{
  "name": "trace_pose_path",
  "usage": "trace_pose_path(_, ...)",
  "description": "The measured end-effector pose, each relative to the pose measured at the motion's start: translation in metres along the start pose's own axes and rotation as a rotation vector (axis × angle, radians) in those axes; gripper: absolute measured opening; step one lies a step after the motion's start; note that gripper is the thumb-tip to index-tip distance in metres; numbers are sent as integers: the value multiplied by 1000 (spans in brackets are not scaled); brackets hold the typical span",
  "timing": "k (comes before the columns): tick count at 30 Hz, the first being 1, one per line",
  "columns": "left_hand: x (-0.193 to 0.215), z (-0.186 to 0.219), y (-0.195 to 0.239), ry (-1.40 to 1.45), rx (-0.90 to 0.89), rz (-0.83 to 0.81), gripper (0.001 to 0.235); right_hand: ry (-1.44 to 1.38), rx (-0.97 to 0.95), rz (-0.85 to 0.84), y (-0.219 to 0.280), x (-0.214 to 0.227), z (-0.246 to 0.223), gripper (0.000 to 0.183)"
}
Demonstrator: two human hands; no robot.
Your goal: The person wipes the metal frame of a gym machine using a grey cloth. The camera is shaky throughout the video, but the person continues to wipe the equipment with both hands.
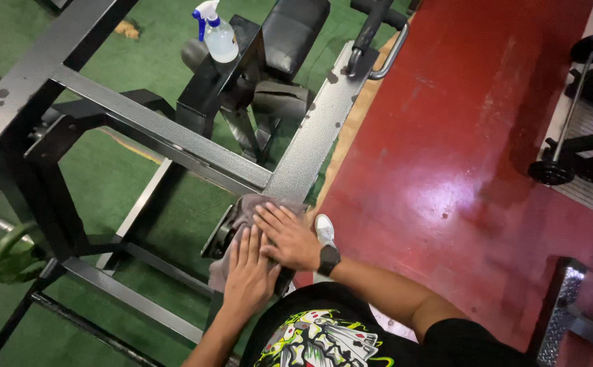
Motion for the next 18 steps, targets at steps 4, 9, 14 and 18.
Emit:
trace_pose_path(4, -1, 6, -85, 9, 25, 4, 88, 143, 190, 195, -28, 6, 100, 75)
trace_pose_path(9, -4, 16, -247, 117, 43, 44, 93, 398, 203, 226, -73, 75, 246, 53)
trace_pose_path(14, -32, 14, -385, 125, 190, 76, 119, 349, -32, 128, -102, 129, 357, 52)
trace_pose_path(18, -64, -4, -438, 302, 227, -130, 122, 406, 20, 183, -124, 133, 401, 44)
Point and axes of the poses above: each hand's wrist, its own y-axis away from the middle knuckle, its own x-axis out of the back of the hand, z = x × y, the point moved 9 cm from there along -y, towards the middle knuckle, and after that the axes turned 10 degrees about -z, right-handed, at the moved point
